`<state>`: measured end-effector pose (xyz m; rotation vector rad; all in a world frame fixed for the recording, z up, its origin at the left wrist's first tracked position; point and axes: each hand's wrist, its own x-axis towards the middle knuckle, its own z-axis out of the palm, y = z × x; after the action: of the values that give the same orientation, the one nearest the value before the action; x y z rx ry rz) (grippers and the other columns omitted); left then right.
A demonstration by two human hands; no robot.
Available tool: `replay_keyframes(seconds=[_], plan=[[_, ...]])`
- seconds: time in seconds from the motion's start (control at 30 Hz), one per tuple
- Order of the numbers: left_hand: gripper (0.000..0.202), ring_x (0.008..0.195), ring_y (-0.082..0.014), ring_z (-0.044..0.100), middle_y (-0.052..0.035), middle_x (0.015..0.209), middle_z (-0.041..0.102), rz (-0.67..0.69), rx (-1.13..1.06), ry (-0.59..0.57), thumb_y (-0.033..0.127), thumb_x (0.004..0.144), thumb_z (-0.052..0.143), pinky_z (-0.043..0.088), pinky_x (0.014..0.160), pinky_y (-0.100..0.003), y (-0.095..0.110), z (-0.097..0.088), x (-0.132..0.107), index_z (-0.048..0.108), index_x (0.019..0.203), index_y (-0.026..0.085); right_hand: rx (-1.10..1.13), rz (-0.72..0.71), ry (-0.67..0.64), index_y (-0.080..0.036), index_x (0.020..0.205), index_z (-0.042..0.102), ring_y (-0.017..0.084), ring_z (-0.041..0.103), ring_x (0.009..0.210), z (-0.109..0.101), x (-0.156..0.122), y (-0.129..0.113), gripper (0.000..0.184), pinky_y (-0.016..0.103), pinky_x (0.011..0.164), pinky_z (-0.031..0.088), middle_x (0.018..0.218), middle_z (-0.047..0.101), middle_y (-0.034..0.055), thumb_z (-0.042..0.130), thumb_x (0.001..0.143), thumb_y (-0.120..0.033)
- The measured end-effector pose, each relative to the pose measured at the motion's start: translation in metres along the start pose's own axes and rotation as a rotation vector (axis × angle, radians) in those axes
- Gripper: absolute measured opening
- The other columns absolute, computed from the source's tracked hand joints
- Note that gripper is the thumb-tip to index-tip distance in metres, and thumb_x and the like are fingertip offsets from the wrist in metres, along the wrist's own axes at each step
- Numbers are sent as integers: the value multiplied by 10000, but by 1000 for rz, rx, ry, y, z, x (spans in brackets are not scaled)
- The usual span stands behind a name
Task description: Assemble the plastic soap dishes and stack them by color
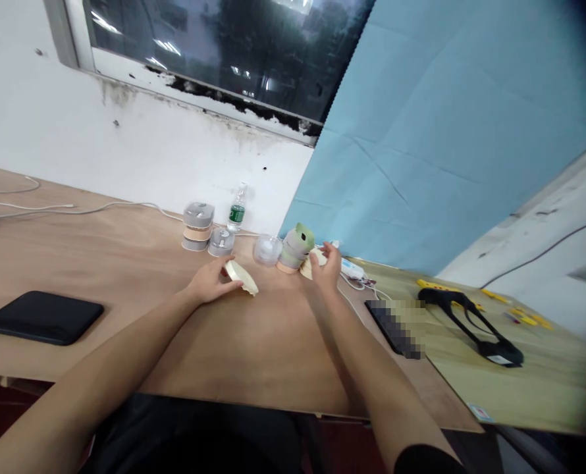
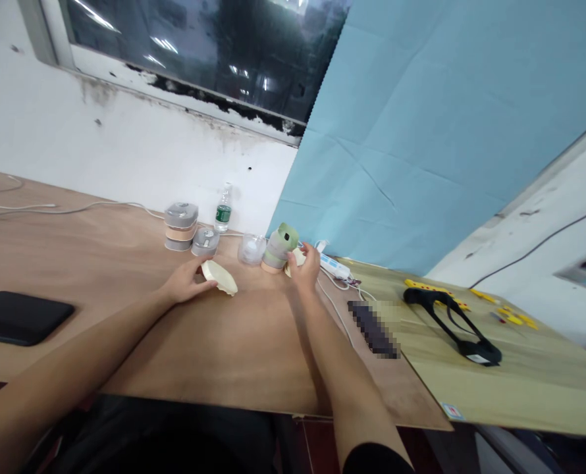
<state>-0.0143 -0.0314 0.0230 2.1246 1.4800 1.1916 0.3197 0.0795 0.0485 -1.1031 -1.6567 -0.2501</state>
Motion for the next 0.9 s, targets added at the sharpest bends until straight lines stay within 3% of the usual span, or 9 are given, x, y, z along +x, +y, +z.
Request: replay_keyframes(seconds=[0.07,0.2,0.33,0.43,0.63,0.73,0.8,0.9], plan=[[704,911,-266,638,-92,1070,656,-69,-63,38,614,726,607,496,815,-388,-1,2,1,503,1273,183,98,-121,-96,-148,1214,500,253,567,939,2,-23,-23,561,408,827,476,1046,590,138,498,822,-550],[597,740,-227,649,-51,834,674,-206,-268,118,609,786,531,506,690,-349,-7,6,5,544,1173,155,214,-440,-450,-210,1192,540,264,595,969,10,-60,-70,608,388,820,499,1126,615,131,630,728,-594],[535,623,-184,635,-69,880,685,-169,-413,98,610,852,415,504,634,-320,-11,9,5,576,1051,140,179,-480,-524,-233,970,613,204,605,830,17,-68,-94,234,326,729,486,887,652,73,492,885,-415],[531,603,-175,634,-73,887,696,-88,-336,23,591,891,344,506,656,-320,-10,8,2,580,1065,147,180,-358,-413,-210,830,590,173,565,696,16,-65,-88,219,299,645,457,726,593,44,443,905,-354],[494,778,-206,665,-37,909,714,24,-33,-98,555,856,474,491,755,-327,-1,4,-1,535,1192,199,277,266,202,-183,917,507,132,517,550,3,-45,-36,270,258,564,437,622,516,-23,420,905,-438],[482,796,-208,667,-36,920,717,35,10,-117,549,858,472,493,760,-327,1,4,0,538,1187,202,398,488,406,-180,983,472,110,474,457,-2,-33,-3,320,240,484,425,602,495,-50,412,893,-481],[480,796,-208,666,-38,922,718,29,27,-117,550,861,463,496,759,-329,0,3,0,541,1181,201,470,581,466,-176,1017,464,104,480,450,-3,-28,16,363,237,459,430,641,531,-40,465,857,-501],[471,795,-208,664,-38,915,718,20,50,-121,549,862,458,497,755,-330,0,2,0,553,1164,200,563,672,441,-165,1034,483,100,502,448,-1,-27,34,435,237,449,448,655,566,-33,536,802,-528]])
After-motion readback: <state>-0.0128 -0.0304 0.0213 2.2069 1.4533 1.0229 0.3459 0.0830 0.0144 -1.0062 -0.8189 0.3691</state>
